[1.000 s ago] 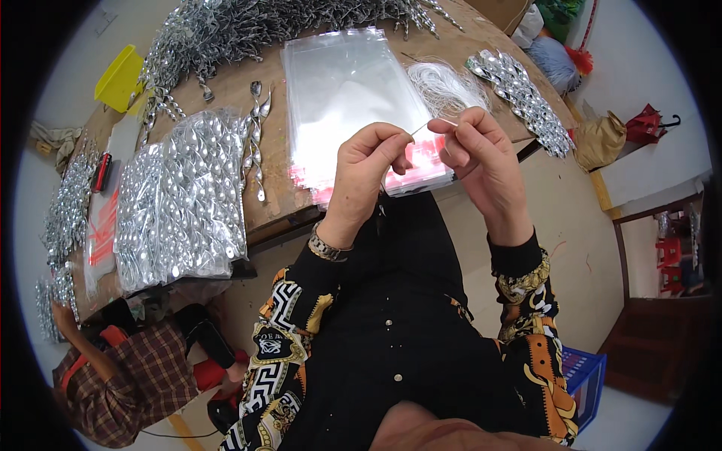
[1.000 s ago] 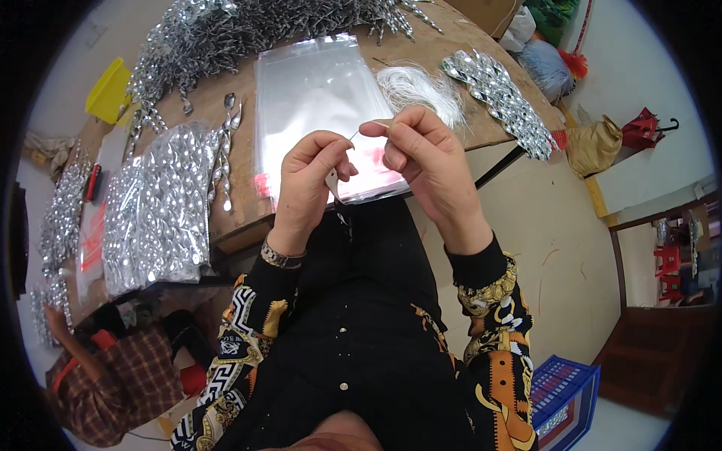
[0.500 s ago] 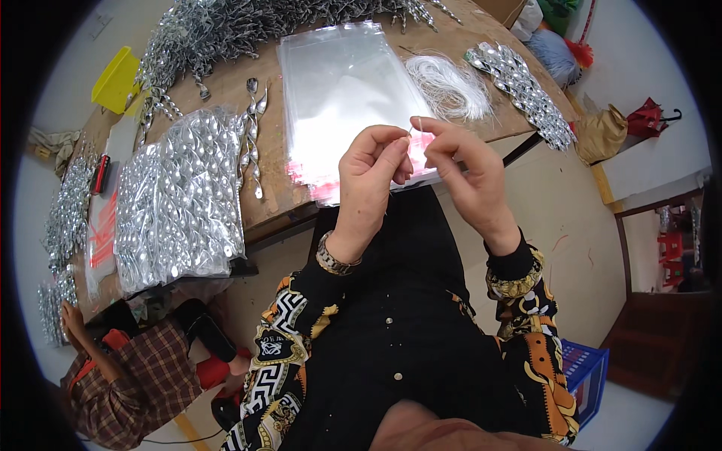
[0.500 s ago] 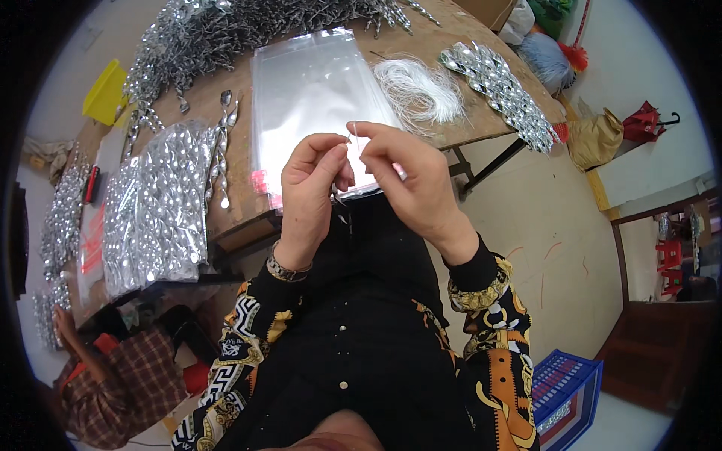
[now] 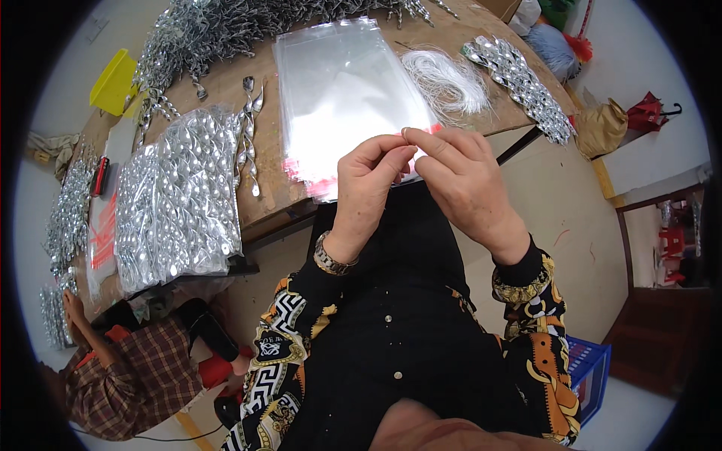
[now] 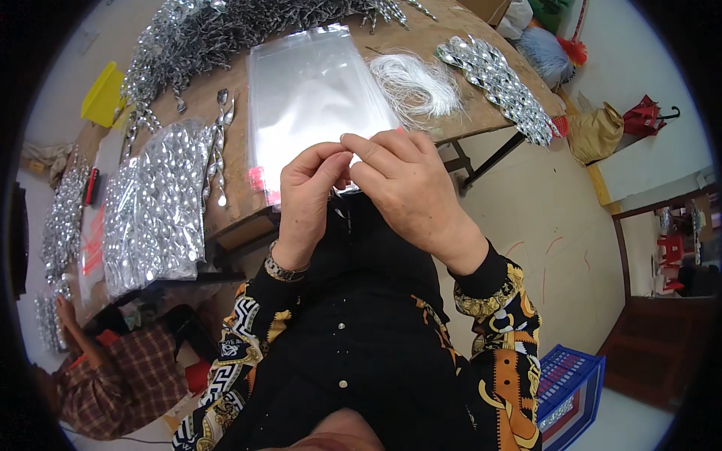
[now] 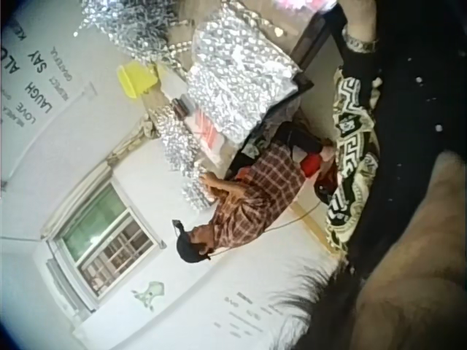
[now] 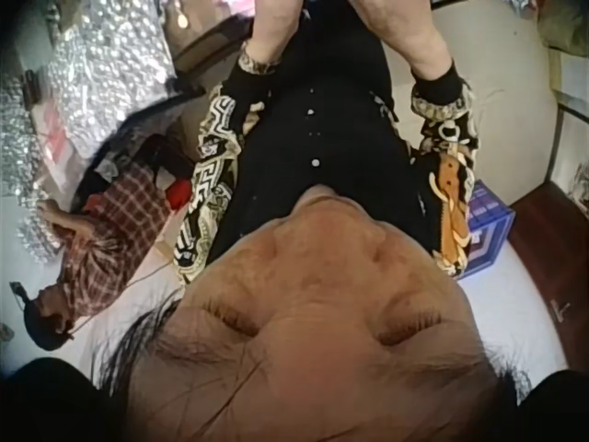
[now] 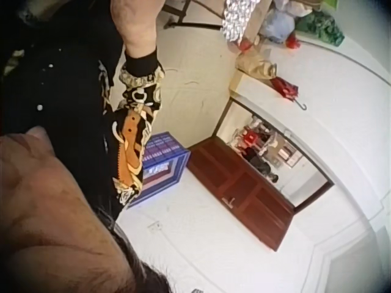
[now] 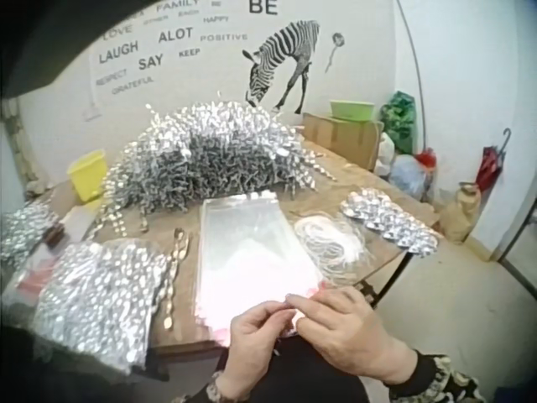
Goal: The person is packaging silver tinsel garlands and wire into clear plastic bags.
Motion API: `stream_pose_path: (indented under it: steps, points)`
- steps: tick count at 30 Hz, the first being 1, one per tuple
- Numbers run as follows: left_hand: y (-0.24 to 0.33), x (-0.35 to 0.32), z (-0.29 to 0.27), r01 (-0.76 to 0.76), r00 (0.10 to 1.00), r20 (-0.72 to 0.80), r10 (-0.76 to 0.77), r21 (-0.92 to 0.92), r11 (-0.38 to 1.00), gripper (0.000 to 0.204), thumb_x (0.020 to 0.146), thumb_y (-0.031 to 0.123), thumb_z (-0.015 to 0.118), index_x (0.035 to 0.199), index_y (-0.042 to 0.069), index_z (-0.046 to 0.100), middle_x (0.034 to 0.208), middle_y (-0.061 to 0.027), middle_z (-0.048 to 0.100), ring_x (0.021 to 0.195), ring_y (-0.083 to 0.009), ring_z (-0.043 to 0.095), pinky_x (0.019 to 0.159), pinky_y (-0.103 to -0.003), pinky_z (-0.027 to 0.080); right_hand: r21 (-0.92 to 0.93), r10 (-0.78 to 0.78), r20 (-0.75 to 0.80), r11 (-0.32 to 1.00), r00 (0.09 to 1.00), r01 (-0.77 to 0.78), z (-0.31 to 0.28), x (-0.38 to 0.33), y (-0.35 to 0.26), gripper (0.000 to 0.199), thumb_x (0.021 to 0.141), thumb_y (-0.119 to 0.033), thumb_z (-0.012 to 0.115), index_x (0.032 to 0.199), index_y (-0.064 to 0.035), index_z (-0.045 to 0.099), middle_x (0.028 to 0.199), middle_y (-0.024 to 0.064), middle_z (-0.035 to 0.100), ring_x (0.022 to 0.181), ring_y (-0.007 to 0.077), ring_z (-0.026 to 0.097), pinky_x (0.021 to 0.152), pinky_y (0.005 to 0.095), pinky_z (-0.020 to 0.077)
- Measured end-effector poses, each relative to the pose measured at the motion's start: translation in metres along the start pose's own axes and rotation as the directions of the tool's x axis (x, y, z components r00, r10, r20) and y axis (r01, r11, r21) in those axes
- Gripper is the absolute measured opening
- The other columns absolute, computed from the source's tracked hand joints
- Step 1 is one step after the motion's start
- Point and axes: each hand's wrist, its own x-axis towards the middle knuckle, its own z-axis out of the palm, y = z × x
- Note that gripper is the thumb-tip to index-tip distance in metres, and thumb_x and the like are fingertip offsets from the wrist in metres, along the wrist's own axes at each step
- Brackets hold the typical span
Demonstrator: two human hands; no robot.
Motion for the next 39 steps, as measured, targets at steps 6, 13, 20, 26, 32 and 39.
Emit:
stream_pose_path:
  steps: [6,13,20,26,32,39]
  points:
    - [0.004,0.0,0.003,0.063,0.998,0.004,-0.063,-0.09,0.994,0.014,0.089,0.007,0.061,0.098,-0.002,0.066,0.076,0.0004,0.061,0.065,-0.0038,0.05,0.058,-0.018,0.04,0.022,-0.012,-0.01,1.0,1.0,0.013,0.002,-0.001,0.001,0.014,0.07,-0.001,0.065,0.082,-0.0051,0.058,0.115,0.0051,0.062,0.099,0.0249,0.058,0.084,0.0368,0.0455]
    - [0.007,0.0,0.001,0.094,0.994,0.053,-0.092,-0.032,0.995,0.014,0.09,0.008,0.059,0.096,-0.002,0.066,0.074,0.0006,0.06,0.063,-0.0042,0.049,0.058,-0.018,0.041,0.069,-0.003,-0.037,0.998,0.999,0.006,0.004,-0.003,0.004,0.014,0.07,0.0,0.065,0.081,-0.0052,0.058,0.114,0.0052,0.063,0.097,0.0258,0.058,0.083,0.0372,0.0458]
    - [0.009,0.001,-0.003,0.162,0.985,0.07,-0.156,-0.08,0.984,0.015,0.091,0.01,0.058,0.095,-0.002,0.066,0.073,0.0002,0.06,0.064,-0.0053,0.051,0.06,-0.019,0.042,0.334,0.19,-0.059,0.929,0.98,-0.16,0.009,-0.011,0.004,0.011,0.076,0.002,0.063,0.085,-0.0017,0.058,0.109,0.0122,0.06,0.091,0.0238,0.06,0.078,0.0312,0.047]
    - [0.008,0.0,-0.004,0.142,0.987,0.083,-0.138,-0.05,0.989,0.014,0.091,0.009,0.058,0.093,-0.001,0.067,0.072,0.0001,0.059,0.064,-0.0052,0.051,0.06,-0.019,0.042,0.647,0.461,0.059,0.658,0.886,-0.385,0.011,-0.014,0.003,0.003,0.084,0.002,0.058,0.086,0.0007,0.057,0.106,0.0105,0.059,0.089,0.0144,0.056,0.076,0.0243,0.0447]
    - [0.008,-0.001,-0.003,0.144,0.984,0.111,-0.138,-0.049,0.988,0.014,0.091,0.009,0.057,0.093,-0.001,0.067,0.072,0.0003,0.059,0.064,-0.0054,0.051,0.06,-0.019,0.042,0.769,0.543,0.197,0.431,0.816,-0.472,0.012,-0.015,0.008,0.002,0.088,0.0,0.055,0.089,0.0004,0.057,0.1,0.0042,0.059,0.086,0.0068,0.052,0.075,0.021,0.0427]
    - [0.006,0.0,-0.005,0.152,0.974,0.174,-0.148,-0.013,0.988,0.014,0.09,0.009,0.058,0.093,-0.001,0.067,0.072,0.0004,0.06,0.065,-0.0053,0.052,0.06,-0.019,0.042,0.785,0.513,0.248,0.391,0.822,-0.481,0.013,-0.013,0.014,0.002,0.088,0.0,0.055,0.089,0.001,0.056,0.097,0.0036,0.058,0.083,0.0065,0.052,0.073,0.0204,0.0422]
